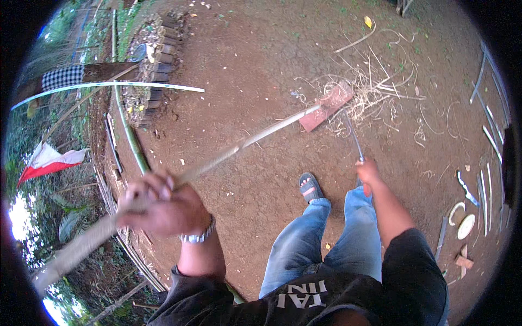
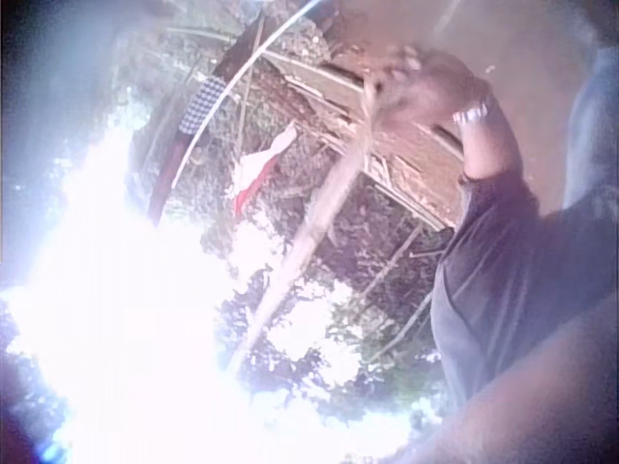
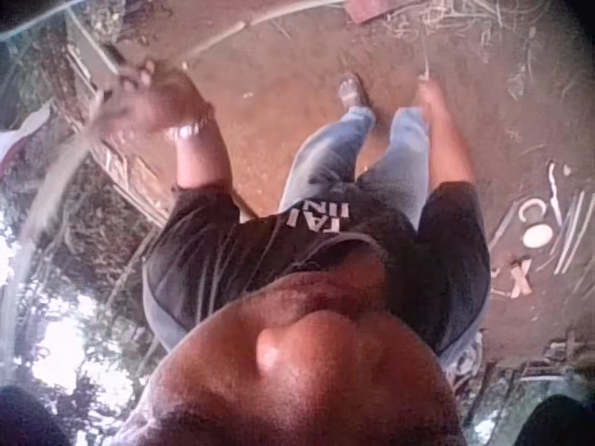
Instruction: The person uses a knife to sharpen the end of a long bamboo pole into a point. They repeatedly scrape the bamboo against a sharpening stone on the ground to refine the tip. The person then gathers a bundle of wood shavings and carries them to a fire pit where another person is tending a fire.
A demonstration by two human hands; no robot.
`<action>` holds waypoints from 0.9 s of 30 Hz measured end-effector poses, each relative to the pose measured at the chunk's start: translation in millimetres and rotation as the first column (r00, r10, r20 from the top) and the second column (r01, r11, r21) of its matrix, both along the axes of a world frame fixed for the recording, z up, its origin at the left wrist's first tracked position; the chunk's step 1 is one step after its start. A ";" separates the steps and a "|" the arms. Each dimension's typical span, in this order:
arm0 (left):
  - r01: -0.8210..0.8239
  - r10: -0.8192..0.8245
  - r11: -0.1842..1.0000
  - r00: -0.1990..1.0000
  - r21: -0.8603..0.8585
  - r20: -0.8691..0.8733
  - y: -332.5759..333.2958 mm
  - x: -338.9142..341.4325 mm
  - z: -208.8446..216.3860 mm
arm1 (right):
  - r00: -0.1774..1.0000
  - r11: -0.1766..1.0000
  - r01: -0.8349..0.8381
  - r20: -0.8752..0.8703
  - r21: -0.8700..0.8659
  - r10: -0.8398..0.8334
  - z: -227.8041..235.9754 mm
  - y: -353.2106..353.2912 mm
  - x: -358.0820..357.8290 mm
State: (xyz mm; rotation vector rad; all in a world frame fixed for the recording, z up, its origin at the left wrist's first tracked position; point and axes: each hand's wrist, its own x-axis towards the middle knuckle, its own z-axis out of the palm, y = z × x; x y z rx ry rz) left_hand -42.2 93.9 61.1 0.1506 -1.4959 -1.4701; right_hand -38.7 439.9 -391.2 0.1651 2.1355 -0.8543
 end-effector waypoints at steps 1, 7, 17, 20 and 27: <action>-0.063 0.063 0.998 0.998 -0.004 0.017 -6.8 -11.3 1.5 | 0.996 0.996 0.091 0.011 -0.011 -0.091 2.3 19.5 4.0; 0.026 -0.024 0.999 0.997 -0.027 0.080 -41.4 -41.6 12.2 | 0.957 0.952 0.283 0.026 0.119 -0.288 35.9 115.2 54.8; 0.244 -0.245 0.969 0.969 -0.036 -0.035 -88.1 -43.7 138.8 | 0.983 0.877 0.007 0.156 0.481 -0.093 202.6 166.1 125.7; 0.248 -0.252 0.967 0.965 -0.061 -0.065 -100.3 -37.7 199.9 | 0.985 0.891 -0.143 0.150 0.431 0.086 146.4 210.0 182.5; 0.322 -0.320 0.946 0.923 -0.025 -0.213 -144.9 8.6 292.3 | 0.933 0.818 -0.358 0.143 0.451 0.330 214.1 171.1 187.0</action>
